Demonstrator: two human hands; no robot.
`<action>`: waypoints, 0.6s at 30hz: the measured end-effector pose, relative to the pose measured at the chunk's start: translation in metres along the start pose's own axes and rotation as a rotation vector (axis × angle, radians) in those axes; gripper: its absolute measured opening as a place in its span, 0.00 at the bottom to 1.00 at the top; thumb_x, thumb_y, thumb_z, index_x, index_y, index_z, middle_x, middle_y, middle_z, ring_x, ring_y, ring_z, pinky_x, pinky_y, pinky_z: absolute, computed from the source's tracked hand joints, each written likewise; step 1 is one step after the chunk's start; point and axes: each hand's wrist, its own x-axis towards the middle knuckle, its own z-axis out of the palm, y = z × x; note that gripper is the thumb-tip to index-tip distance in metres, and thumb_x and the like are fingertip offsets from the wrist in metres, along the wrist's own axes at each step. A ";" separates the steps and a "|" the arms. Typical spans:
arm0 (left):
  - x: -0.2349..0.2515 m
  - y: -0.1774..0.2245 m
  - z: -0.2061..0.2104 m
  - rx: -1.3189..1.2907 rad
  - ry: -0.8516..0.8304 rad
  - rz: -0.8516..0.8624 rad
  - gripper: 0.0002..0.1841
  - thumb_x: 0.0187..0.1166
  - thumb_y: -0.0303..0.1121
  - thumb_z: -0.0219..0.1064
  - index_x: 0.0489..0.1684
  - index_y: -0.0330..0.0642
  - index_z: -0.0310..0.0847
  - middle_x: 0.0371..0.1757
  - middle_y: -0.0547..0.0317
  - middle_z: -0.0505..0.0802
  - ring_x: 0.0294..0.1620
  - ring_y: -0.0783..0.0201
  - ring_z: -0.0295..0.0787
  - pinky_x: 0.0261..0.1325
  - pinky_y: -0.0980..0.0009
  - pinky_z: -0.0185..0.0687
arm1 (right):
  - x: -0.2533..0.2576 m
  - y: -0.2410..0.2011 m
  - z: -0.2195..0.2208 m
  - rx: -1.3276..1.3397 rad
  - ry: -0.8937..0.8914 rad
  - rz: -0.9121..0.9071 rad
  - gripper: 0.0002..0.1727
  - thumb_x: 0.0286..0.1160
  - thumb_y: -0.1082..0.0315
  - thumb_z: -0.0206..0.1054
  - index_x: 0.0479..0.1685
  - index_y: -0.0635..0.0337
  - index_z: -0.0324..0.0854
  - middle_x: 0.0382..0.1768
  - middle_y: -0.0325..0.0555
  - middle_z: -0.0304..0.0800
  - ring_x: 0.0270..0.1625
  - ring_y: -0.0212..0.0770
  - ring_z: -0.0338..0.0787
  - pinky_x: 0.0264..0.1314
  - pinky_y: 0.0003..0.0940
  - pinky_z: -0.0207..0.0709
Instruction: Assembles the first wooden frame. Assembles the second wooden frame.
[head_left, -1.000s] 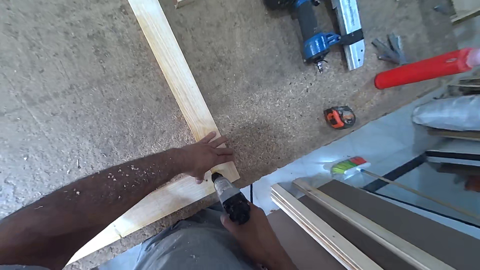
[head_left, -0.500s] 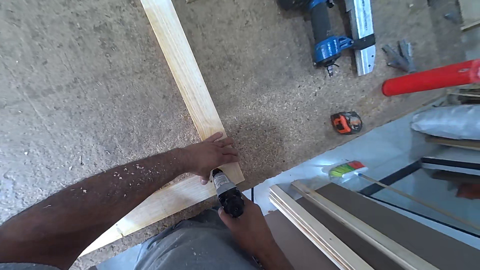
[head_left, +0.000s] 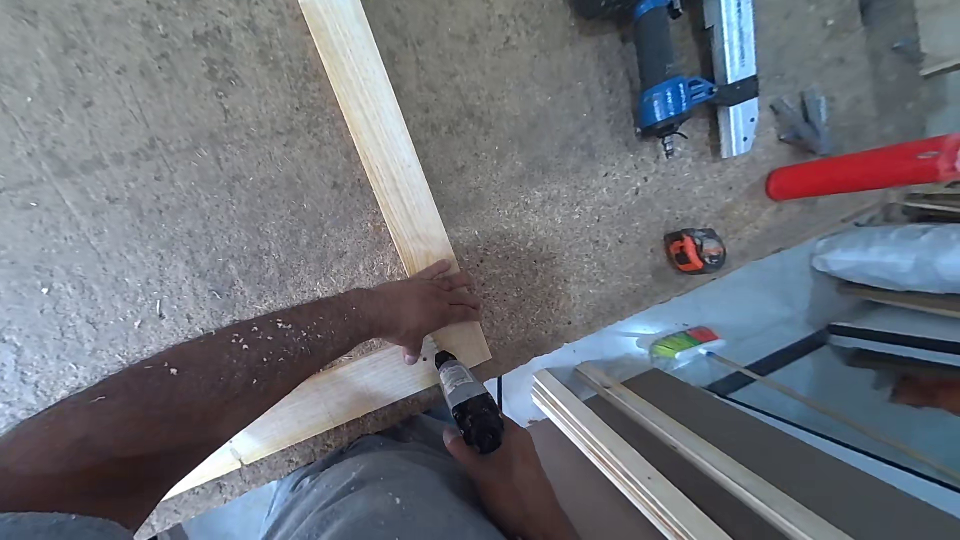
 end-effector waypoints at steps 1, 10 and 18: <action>0.000 0.001 -0.001 0.001 -0.010 -0.006 0.64 0.35 0.52 0.95 0.89 0.60 0.65 0.92 0.66 0.66 0.97 0.49 0.43 0.94 0.37 0.29 | -0.001 0.002 -0.001 0.009 -0.003 0.008 0.26 0.67 0.47 0.74 0.57 0.56 0.85 0.39 0.39 0.93 0.43 0.35 0.92 0.49 0.40 0.87; -0.002 0.001 -0.003 -0.014 0.003 0.010 0.64 0.35 0.50 0.96 0.88 0.57 0.66 0.93 0.64 0.66 0.97 0.50 0.43 0.94 0.36 0.28 | -0.010 0.014 0.001 -0.012 -0.016 0.053 0.28 0.64 0.46 0.76 0.57 0.56 0.85 0.40 0.40 0.93 0.43 0.35 0.93 0.50 0.41 0.87; -0.002 0.000 -0.004 0.013 0.010 0.010 0.64 0.35 0.51 0.95 0.88 0.58 0.66 0.93 0.66 0.66 0.97 0.49 0.43 0.94 0.37 0.28 | -0.019 0.024 0.006 -0.021 0.025 0.046 0.29 0.62 0.44 0.77 0.56 0.55 0.86 0.38 0.39 0.93 0.42 0.35 0.93 0.49 0.41 0.87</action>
